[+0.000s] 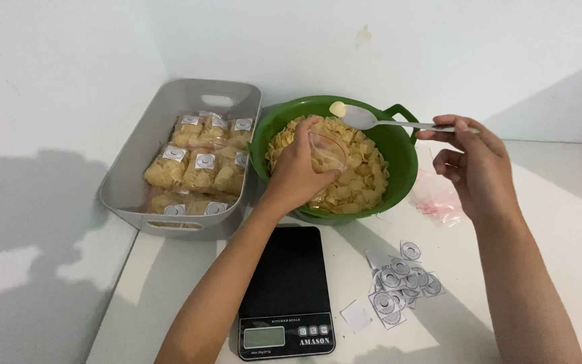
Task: Scooping chips from a bowl into small plastic bags, weighing them on a digital scale, and applying labels.
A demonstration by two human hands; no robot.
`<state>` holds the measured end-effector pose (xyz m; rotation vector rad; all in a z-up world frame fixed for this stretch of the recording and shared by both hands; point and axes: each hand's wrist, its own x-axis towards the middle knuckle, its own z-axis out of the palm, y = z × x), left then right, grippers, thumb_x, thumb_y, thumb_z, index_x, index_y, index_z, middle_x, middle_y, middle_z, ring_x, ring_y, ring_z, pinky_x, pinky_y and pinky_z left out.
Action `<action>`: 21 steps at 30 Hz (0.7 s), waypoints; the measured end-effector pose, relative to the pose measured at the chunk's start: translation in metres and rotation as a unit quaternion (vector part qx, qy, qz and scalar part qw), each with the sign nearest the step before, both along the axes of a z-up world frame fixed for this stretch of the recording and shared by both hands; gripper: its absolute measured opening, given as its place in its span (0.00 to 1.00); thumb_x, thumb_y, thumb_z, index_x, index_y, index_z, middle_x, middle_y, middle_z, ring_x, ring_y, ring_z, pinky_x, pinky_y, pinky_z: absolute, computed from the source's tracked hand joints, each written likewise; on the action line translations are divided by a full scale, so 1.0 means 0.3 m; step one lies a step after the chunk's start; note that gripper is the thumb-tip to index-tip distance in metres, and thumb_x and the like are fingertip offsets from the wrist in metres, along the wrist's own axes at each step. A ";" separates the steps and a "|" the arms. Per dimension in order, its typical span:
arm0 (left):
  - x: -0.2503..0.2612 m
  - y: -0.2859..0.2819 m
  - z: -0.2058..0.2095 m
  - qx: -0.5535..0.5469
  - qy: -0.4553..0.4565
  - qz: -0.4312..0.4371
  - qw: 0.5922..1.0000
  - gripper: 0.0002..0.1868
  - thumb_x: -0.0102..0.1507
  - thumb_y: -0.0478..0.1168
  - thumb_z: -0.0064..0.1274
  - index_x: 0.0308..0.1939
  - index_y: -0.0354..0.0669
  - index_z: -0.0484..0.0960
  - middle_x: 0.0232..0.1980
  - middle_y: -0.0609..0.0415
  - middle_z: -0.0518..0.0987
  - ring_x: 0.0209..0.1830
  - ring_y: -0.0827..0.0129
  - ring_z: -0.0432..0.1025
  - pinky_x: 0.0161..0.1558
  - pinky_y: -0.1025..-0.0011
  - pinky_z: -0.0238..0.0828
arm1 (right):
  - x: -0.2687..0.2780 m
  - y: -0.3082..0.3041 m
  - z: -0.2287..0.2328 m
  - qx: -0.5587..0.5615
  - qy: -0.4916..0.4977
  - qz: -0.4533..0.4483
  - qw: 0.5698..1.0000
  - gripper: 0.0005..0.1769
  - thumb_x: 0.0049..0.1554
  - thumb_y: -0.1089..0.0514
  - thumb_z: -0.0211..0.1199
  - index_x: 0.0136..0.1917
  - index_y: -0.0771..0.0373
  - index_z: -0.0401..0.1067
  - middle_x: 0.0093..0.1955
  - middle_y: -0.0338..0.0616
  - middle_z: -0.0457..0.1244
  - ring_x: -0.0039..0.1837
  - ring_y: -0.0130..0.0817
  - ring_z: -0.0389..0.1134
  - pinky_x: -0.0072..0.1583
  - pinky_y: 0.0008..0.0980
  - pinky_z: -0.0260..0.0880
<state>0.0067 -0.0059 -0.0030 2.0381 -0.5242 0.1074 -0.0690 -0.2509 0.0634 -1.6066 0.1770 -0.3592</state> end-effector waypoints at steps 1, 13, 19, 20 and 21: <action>-0.008 0.001 0.012 0.000 0.001 0.000 1.000 0.48 0.56 0.45 0.66 0.74 0.55 0.53 0.56 0.50 0.81 0.56 0.57 0.76 0.53 0.60 0.71 | -0.014 0.009 0.014 0.000 0.001 0.000 1.000 0.14 0.71 0.51 0.46 0.58 0.56 0.71 0.52 0.45 0.70 0.34 0.27 0.54 0.37 0.18 0.50; -0.011 -0.003 0.021 -0.014 0.020 -0.005 1.000 0.50 0.56 0.42 0.68 0.75 0.48 0.51 0.58 0.49 0.82 0.59 0.60 0.77 0.59 0.61 0.71 | -0.094 0.047 0.034 -0.205 -0.143 0.050 0.967 0.16 0.73 0.52 0.41 0.60 0.62 0.66 0.51 0.51 0.70 0.34 0.31 0.63 0.35 0.22 0.52; -0.011 0.001 0.002 -0.034 -0.028 -0.006 0.999 0.50 0.59 0.56 0.62 0.74 0.46 0.48 0.69 0.37 0.71 0.65 0.50 0.70 0.61 0.55 0.70 | 0.029 -0.006 -0.060 -0.216 0.044 0.079 0.972 0.15 0.69 0.51 0.46 0.57 0.57 0.71 0.53 0.41 0.73 0.39 0.31 0.70 0.40 0.26 0.55; -0.018 0.006 0.005 -0.053 -0.026 -0.020 0.998 0.53 0.60 0.59 0.61 0.76 0.44 0.44 0.70 0.27 0.66 0.70 0.37 0.62 0.67 0.44 0.60 | 0.065 -0.030 -0.108 -0.327 0.055 0.045 0.942 0.17 0.68 0.50 0.52 0.63 0.60 0.72 0.59 0.49 0.71 0.51 0.44 0.70 0.50 0.38 0.61; -0.024 0.011 0.009 -0.072 -0.023 -0.034 0.997 0.57 0.62 0.63 0.60 0.78 0.43 0.40 0.71 0.18 0.60 0.75 0.25 0.55 0.73 0.34 0.49 | 0.102 -0.053 -0.157 -0.433 0.064 0.011 0.899 0.21 0.67 0.50 0.58 0.68 0.62 0.73 0.64 0.58 0.68 0.63 0.57 0.70 0.60 0.50 0.68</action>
